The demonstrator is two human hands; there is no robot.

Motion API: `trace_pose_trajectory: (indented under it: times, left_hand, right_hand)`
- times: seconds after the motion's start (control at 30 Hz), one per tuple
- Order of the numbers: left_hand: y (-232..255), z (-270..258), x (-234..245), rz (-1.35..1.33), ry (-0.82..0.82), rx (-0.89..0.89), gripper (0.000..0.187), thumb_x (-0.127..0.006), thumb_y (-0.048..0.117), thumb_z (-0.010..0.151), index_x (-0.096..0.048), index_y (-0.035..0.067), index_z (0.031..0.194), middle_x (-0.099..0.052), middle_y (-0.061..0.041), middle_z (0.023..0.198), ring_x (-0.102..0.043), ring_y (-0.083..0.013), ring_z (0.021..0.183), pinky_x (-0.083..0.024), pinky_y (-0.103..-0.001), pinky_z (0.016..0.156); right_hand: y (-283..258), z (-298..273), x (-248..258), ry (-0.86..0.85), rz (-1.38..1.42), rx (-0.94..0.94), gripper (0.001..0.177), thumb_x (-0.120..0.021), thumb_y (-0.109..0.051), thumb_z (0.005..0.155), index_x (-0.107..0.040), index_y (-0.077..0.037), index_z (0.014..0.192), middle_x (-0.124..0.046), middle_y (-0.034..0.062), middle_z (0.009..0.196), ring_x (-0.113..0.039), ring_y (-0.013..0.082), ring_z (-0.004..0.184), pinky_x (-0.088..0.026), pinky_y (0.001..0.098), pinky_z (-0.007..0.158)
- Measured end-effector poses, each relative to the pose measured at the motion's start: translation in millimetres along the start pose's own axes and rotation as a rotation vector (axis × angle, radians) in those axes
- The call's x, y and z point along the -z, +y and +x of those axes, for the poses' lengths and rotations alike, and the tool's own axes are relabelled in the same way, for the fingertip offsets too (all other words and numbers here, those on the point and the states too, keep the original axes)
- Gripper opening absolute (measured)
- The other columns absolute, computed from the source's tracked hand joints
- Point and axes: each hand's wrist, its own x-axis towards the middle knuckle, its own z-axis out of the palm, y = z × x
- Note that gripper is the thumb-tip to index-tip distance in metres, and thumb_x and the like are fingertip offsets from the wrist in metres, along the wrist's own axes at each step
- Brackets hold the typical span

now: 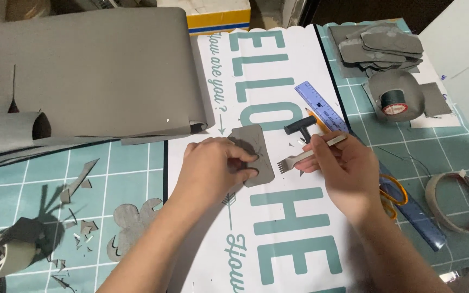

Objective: Using a hammer and a multi-prong punch tool to create a line of holes in a grey material.

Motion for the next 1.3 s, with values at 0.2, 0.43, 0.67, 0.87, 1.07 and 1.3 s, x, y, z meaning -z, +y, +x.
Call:
trace_pose_trajectory:
  times: [0.2, 0.43, 0.67, 0.87, 1.07, 1.3]
  left_hand:
    - [-1.0, -0.6, -1.6, -0.107, 0.040, -0.005, 0.023, -0.085, 0.010, 0.075, -0.085, 0.013, 0.097, -0.077, -0.012, 0.082, -0.068, -0.0322, 0.094, -0.034, -0.062, 0.108]
    - [-7.7, 2.9, -5.3, -0.113, 0.063, -0.016, 0.024, -0.088, 0.013, 0.073, -0.085, 0.015, 0.096, -0.075, -0.007, 0.074, -0.067, -0.0275, 0.087, -0.035, -0.065, 0.107]
    - [-9.2, 3.2, -6.0, -0.114, 0.056, -0.022, 0.024, -0.089, 0.014, 0.072, -0.085, 0.014, 0.096, -0.075, -0.006, 0.072, -0.066, -0.0261, 0.085, -0.034, -0.065, 0.108]
    - [-9.5, 2.9, -6.6, -0.137, 0.060, -0.031, 0.025, -0.090, 0.012, 0.071, -0.085, 0.013, 0.096, -0.075, -0.007, 0.071, -0.066, -0.0268, 0.084, -0.034, -0.066, 0.108]
    - [-10.3, 2.9, -6.7, -0.137, 0.069, -0.039, 0.023, -0.089, 0.012, 0.072, -0.085, 0.013, 0.095, -0.075, -0.006, 0.069, -0.066, -0.0261, 0.082, -0.034, -0.066, 0.107]
    - [-9.7, 2.6, -6.6, -0.153, 0.066, -0.041, 0.024, -0.089, 0.011, 0.072, -0.085, 0.011, 0.095, -0.075, -0.008, 0.070, -0.065, -0.0279, 0.083, -0.033, -0.065, 0.108]
  right_hand:
    - [-1.8, -3.4, -5.8, -0.013, -0.012, 0.009, 0.033, -0.052, -0.024, 0.110, -0.073, -0.002, 0.097, -0.078, 0.0162, 0.078, -0.078, 0.0265, 0.076, -0.059, 0.0406, 0.088]
    - [-5.2, -4.3, -9.4, -0.030, -0.010, -0.007, 0.030, -0.054, -0.023, 0.109, -0.072, -0.001, 0.097, -0.077, 0.0177, 0.078, -0.078, 0.0265, 0.074, -0.060, 0.0387, 0.085]
    - [-6.7, -5.8, -12.5, -0.032, -0.008, -0.003, 0.030, -0.054, -0.022, 0.109, -0.071, 0.001, 0.099, -0.077, 0.0204, 0.079, -0.078, 0.0291, 0.077, -0.061, 0.0409, 0.083]
    - [-7.5, -8.5, -14.6, 0.007, -0.012, 0.017, 0.026, -0.056, -0.020, 0.109, -0.070, 0.000, 0.100, -0.076, 0.0189, 0.078, -0.077, 0.0268, 0.074, -0.062, 0.0390, 0.079]
    - [-8.5, -10.4, -20.5, 0.030, 0.025, -0.029, 0.024, -0.054, -0.017, 0.108, -0.069, 0.000, 0.102, -0.076, 0.0203, 0.083, -0.077, 0.0278, 0.074, -0.062, 0.0395, 0.081]
    - [-7.5, -11.3, -20.7, 0.045, 0.075, -0.004, 0.024, -0.053, -0.015, 0.107, -0.068, 0.002, 0.102, -0.076, 0.0211, 0.082, -0.078, 0.0278, 0.075, -0.064, 0.0392, 0.077]
